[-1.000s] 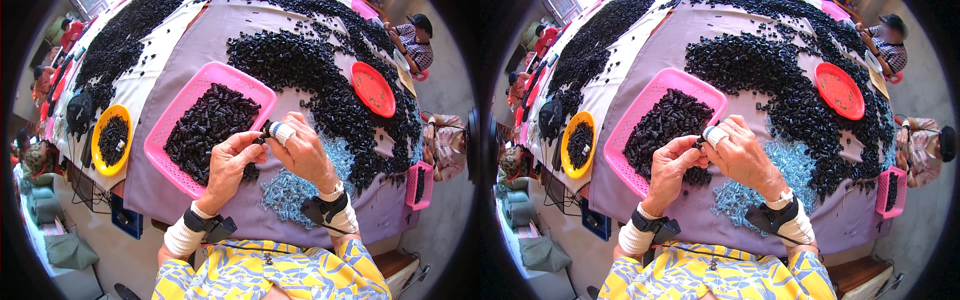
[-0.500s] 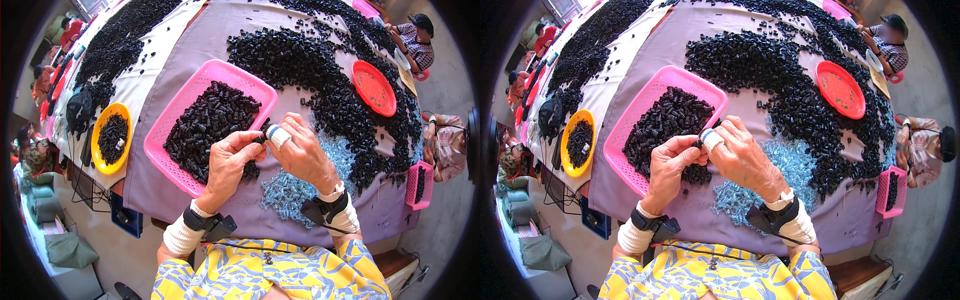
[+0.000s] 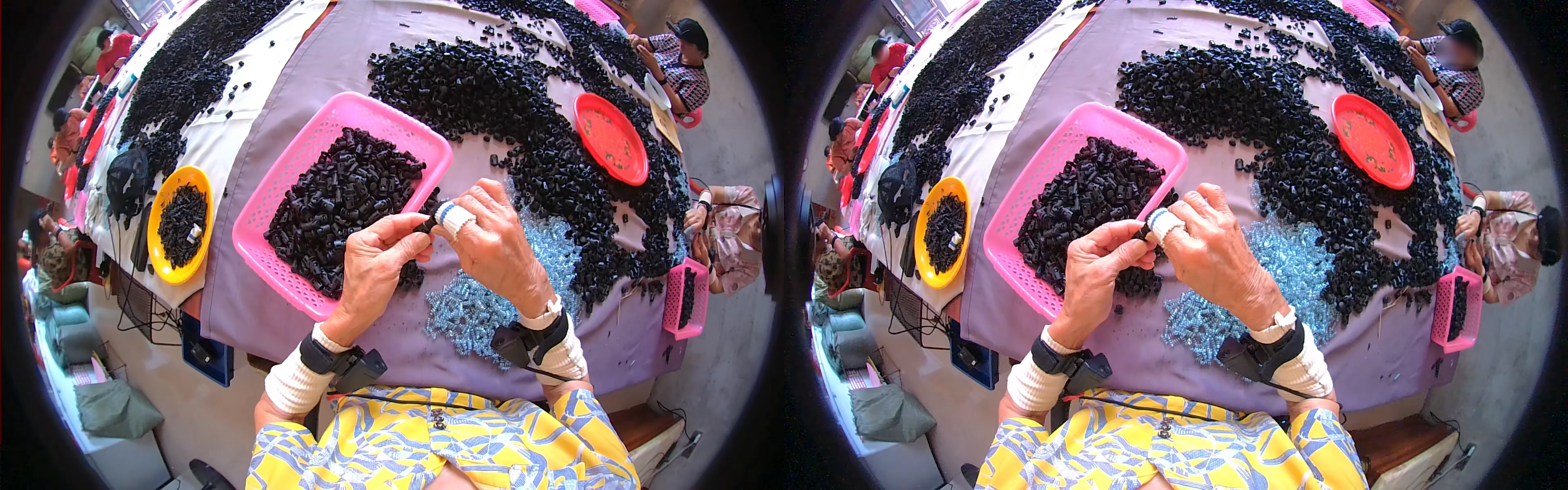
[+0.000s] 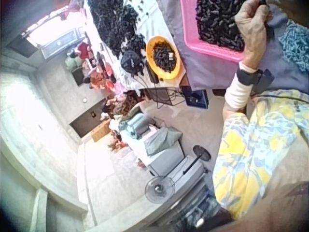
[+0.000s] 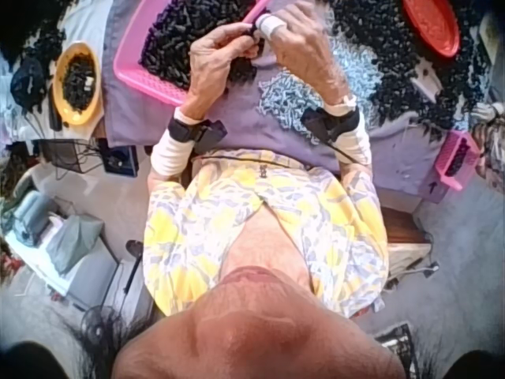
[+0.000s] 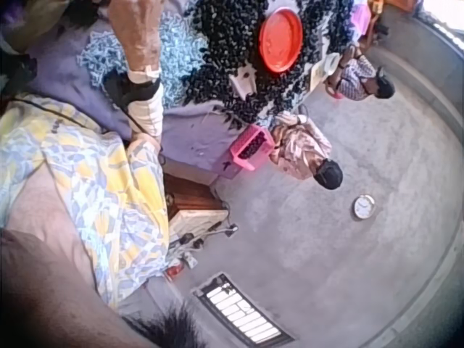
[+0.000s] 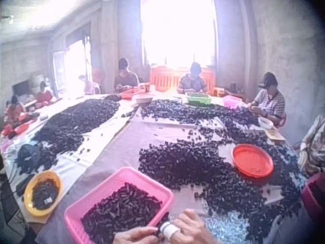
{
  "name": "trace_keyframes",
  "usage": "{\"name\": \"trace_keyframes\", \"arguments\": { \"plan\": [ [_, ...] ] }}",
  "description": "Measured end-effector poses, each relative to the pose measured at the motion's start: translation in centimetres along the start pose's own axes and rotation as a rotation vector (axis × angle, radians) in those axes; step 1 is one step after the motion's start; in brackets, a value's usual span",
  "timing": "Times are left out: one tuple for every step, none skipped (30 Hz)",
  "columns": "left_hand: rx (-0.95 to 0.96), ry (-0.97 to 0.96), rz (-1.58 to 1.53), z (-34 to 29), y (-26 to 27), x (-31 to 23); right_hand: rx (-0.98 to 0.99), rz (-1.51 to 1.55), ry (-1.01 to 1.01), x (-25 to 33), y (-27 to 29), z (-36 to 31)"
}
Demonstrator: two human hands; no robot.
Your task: Manually assembling small black plastic components by fitting them together at a workstation.
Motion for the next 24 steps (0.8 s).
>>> {"name": "trace_keyframes", "arguments": {
  "plan": [
    [0.009, 0.01, 0.007, 0.0, -0.1, 0.1, 0.007, 0.019, -0.005, -0.1, -0.1, -0.1],
    [0.008, 0.011, 0.007, 0.0, 0.0, 0.1, 0.014, 0.039, -0.01, -0.1, -0.2, -0.1],
    [0.011, 0.016, -0.005, 0.0, -0.1, 0.2, 0.014, 0.039, -0.011, -0.2, -0.3, -0.2],
    [0.013, 0.022, -0.017, 0.0, -0.1, 0.4, 0.013, 0.055, -0.014, -0.2, -0.4, -0.3],
    [0.014, 0.022, -0.017, 0.0, -0.1, 0.5, 0.012, 0.07, -0.017, -0.3, -0.5, -0.3],
    [0.023, 0.016, -0.011, 0.0, 0.0, 0.6, 0.012, 0.072, -0.017, -0.3, -0.5, -0.4],
    [0.033, 0.01, -0.005, 0.0, 0.0, 0.6, 0.022, 0.065, -0.02, -0.3, -0.6, -0.4],
    [0.032, 0.011, -0.004, -0.1, -0.1, 0.5, 0.032, 0.059, -0.022, -0.3, -0.6, -0.4],
    [0.032, 0.033, -0.012, -0.1, -0.2, 0.6, 0.031, 0.058, -0.023, -0.3, -0.6, -0.5],
    [0.033, 0.054, -0.02, -0.1, -0.3, 0.7, 0.028, 0.059, -0.023, -0.4, -0.6, -0.5],
    [0.034, 0.055, -0.019, -0.1, -0.3, 0.8, 0.024, 0.06, -0.022, -0.4, -0.6, -0.6],
    [0.043, 0.048, -0.032, -0.1, -0.3, 0.9, 0.023, 0.061, -0.022, -0.4, -0.6, -0.6],
    [0.052, 0.041, -0.044, -0.1, -0.2, 1.0, 0.029, 0.047, -0.025, -0.4, -0.6, -0.7],
    [0.051, 0.042, -0.043, -0.1, -0.1, 1.1, 0.035, 0.033, -0.028, -0.5, -0.6, -0.7],
    [0.054, 0.063, -0.026, -0.1, 0.1, 1.4, 0.034, 0.032, -0.03, -0.5, -0.6, -0.8],
    [0.056, 0.084, -0.009, -0.1, 0.1, 1.7, 0.03, 0.052, -0.032, -0.6, -0.6, -0.9],
    [0.058, 0.085, -0.009, 0.0, 0.0, 1.6, 0.026, 0.071, -0.034, -0.7, -0.5, -0.9],
    [0.061, 0.082, -0.005, -0.1, -0.1, 1.5, 0.026, 0.072, -0.035, -0.7, -0.5, -1.0],
    [0.064, 0.08, -0.001, -0.1, -0.1, 1.4, 0.029, 0.073, -0.042, -0.7, -0.6, -1.0],
    [0.065, 0.081, -0.001, -0.1, -0.2, 1.4, 0.031, 0.074, -0.048, -0.8, -0.6, -1.0],
    [0.061, 0.093, -0.012, -0.1, -0.2, 1.5, 0.031, 0.075, -0.049, -0.9, -0.6, -1.0],
    [0.058, 0.105, -0.023, 0.0, -0.1, 1.7, 0.048, 0.061, -0.036, -0.8, -0.8, -1.1],
    [0.058, 0.106, -0.023, 0.0, -0.1, 1.7, 0.065, 0.047, -0.024, -0.7, -0.9, -1.1],
    [0.055, 0.106, -0.027, 0.0, -0.1, 1.7, 0.066, 0.048, -0.026, -0.7, -1.0, -1.2]
  ]
}}
Point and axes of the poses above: each hand's wrist, its own z-axis towards the middle knuckle, its own y-axis out of the back of the hand, x = y × z, the point moved 10 cm from there along z, towards the middle knuckle, and after that the axes turned 15 degrees about z, right-handed, at the moved point
